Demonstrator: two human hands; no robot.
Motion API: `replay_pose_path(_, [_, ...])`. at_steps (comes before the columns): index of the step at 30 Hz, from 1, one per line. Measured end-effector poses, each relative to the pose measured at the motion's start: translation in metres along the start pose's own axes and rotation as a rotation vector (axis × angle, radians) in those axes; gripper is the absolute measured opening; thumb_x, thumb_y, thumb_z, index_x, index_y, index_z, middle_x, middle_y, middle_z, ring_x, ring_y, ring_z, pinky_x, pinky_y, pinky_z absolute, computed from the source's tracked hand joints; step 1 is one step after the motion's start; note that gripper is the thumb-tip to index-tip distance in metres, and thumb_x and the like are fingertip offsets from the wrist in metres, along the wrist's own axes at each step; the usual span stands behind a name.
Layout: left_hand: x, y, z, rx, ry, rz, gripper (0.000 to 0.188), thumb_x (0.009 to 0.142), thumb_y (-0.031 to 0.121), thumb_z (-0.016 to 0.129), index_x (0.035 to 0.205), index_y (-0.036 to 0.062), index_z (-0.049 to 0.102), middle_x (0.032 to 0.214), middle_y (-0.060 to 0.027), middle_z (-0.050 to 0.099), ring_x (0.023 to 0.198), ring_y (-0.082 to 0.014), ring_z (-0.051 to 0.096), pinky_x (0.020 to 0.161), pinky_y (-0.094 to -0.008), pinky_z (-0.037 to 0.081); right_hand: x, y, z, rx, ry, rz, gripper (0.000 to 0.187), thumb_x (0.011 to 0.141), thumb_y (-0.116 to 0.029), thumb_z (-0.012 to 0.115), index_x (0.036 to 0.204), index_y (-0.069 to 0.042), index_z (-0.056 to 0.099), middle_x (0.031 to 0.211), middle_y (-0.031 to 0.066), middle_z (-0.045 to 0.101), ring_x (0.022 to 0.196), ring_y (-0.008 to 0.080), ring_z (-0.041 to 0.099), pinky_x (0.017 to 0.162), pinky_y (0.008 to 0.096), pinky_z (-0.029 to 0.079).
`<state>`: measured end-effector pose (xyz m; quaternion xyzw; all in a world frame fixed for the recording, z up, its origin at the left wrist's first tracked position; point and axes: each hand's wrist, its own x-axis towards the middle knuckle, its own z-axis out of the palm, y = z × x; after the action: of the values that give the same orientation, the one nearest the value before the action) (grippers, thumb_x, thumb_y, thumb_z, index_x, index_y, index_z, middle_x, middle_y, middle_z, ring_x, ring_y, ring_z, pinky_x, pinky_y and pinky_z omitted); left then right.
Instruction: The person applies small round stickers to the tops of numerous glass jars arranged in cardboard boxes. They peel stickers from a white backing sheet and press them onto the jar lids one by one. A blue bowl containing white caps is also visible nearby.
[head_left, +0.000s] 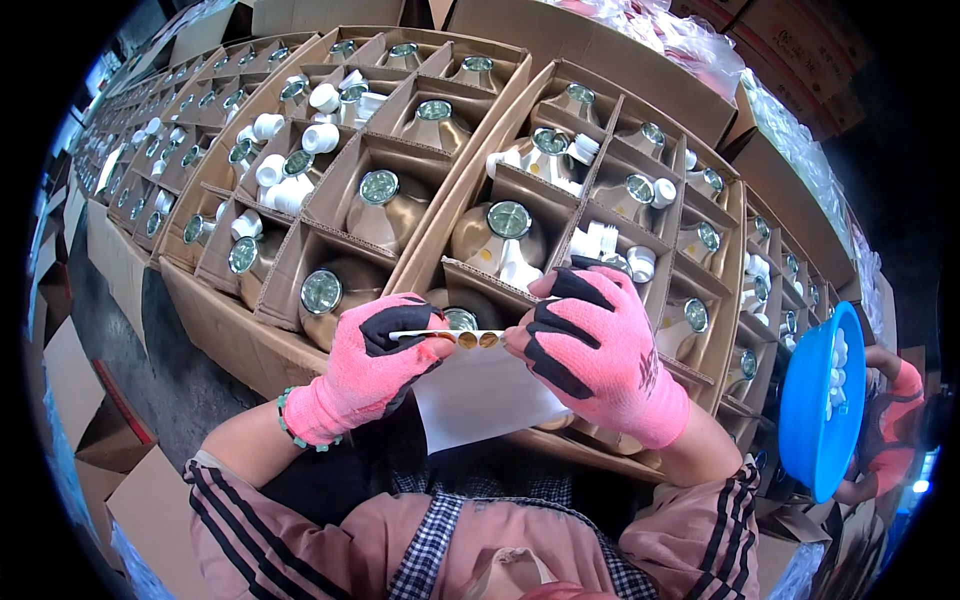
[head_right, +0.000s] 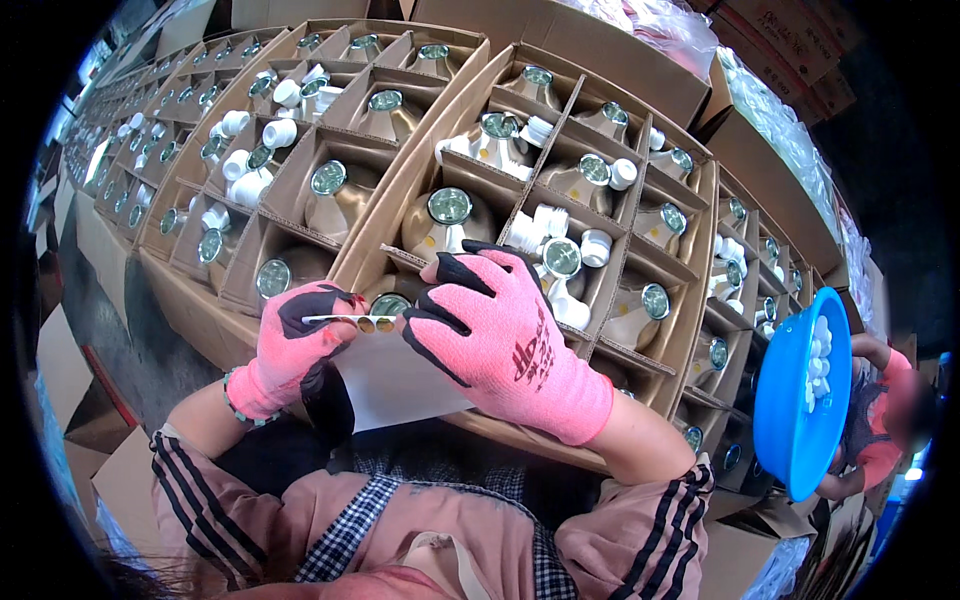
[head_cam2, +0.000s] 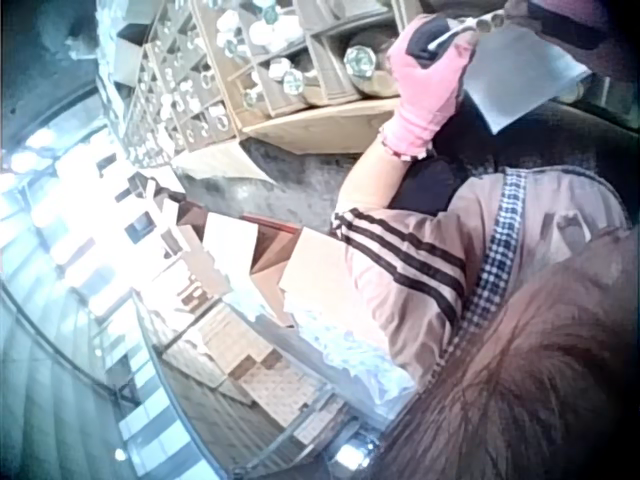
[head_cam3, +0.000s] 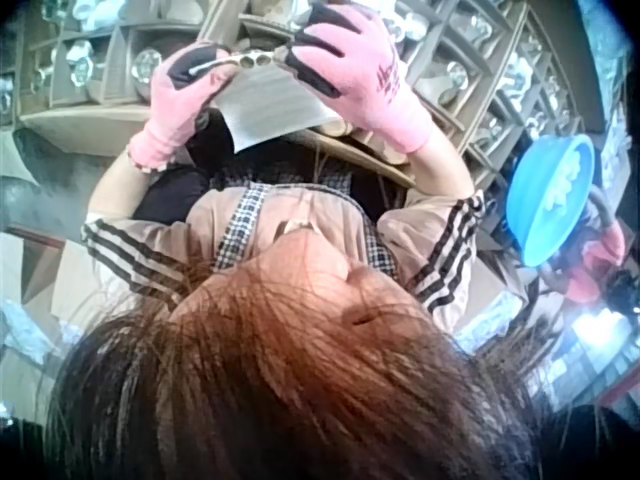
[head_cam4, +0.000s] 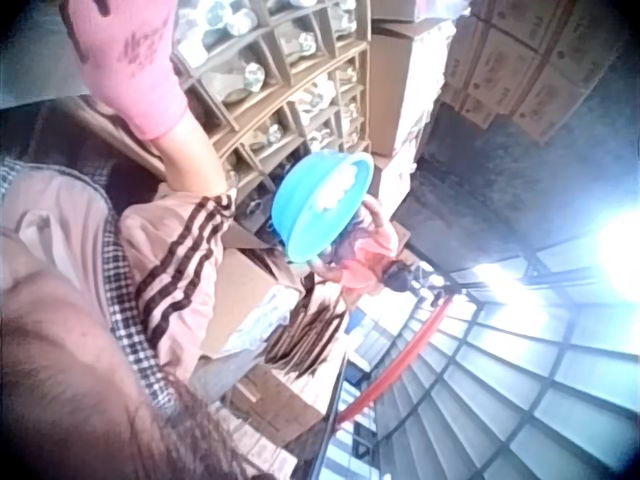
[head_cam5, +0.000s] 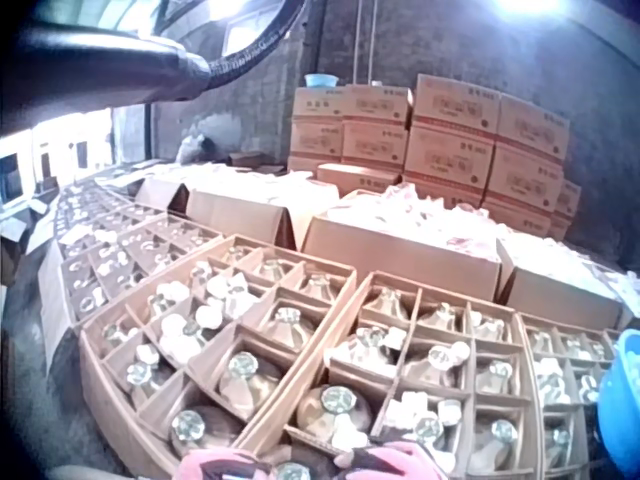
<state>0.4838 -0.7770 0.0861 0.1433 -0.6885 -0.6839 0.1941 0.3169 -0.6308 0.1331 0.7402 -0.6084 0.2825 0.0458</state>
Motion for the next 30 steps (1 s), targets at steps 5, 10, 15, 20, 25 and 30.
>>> replay_pose_path(5, [0.002,-0.001,0.004,-0.05,0.01,-0.127,0.011,0.07,0.004,0.064,0.076,-0.003,0.059,0.076,-0.004,0.055,0.069,-0.0077,0.05,0.062,-0.0198,0.04,-0.005,0.001,-0.003,-0.114,-0.006,-0.06,0.021,0.059,-0.009,0.062,0.08,-0.011,0.061,0.084,0.0015,0.056,0.091,0.0231,0.053,0.077,0.0389,0.039])
replay_pose_path(10, [0.007,-0.013,0.001,-0.087,-0.022,-0.155,0.014,0.071,0.008,0.067,0.077,-0.0019,0.059,0.077,-0.0027,0.056,0.068,-0.0057,0.05,0.061,-0.0181,0.039,-0.008,0.012,0.013,-0.019,-0.039,-0.066,0.015,0.061,-0.014,0.054,0.073,-0.007,0.049,0.081,0.0079,0.049,0.087,0.025,0.048,0.08,0.0409,0.038])
replay_pose_path(15, [0.009,-0.029,-0.01,-0.082,0.073,-0.247,0.013,0.071,0.008,0.066,0.074,-0.0018,0.058,0.073,-0.0005,0.055,0.064,-0.0042,0.048,0.058,-0.0171,0.038,-0.016,0.032,-0.02,0.457,-0.057,0.217,0.016,0.062,0.001,0.062,0.073,-0.007,0.053,0.093,0.0038,0.058,0.106,0.0274,0.047,0.091,0.0401,0.035])
replay_pose_path(20, [0.014,-0.051,-0.024,0.009,0.118,-0.105,0.011,0.072,0.005,0.063,0.075,-0.0035,0.057,0.073,-0.0024,0.052,0.064,-0.0061,0.047,0.057,-0.018,0.037,-0.055,0.147,-0.042,0.675,0.648,0.787,0.013,0.075,-0.006,0.064,0.086,-0.002,0.06,0.082,0.0034,0.062,0.078,0.0095,0.057,0.074,0.0236,0.045])
replay_pose_path(25, [0.017,-0.06,-0.024,0.076,0.087,-0.015,0.013,0.07,0.008,0.064,0.072,-0.0029,0.058,0.073,-0.006,0.056,0.072,-0.0145,0.054,0.073,-0.027,0.043,-0.116,0.263,-0.064,0.61,0.754,0.851,0.011,0.077,-0.009,0.062,0.084,0.0,0.059,0.077,0.0012,0.059,0.07,0.0073,0.053,0.067,0.0195,0.042])
replay_pose_path(30, [0.018,-0.055,-0.024,0.156,0.048,0.043,0.017,0.068,0.012,0.066,0.068,-0.0028,0.058,0.069,-0.0069,0.055,0.068,-0.0165,0.053,0.077,-0.0308,0.043,-0.123,0.308,-0.066,0.258,0.556,1.045,0.015,0.074,-0.014,0.066,0.081,-0.003,0.059,0.071,0.0009,0.057,0.065,0.0058,0.048,0.059,0.0183,0.039])
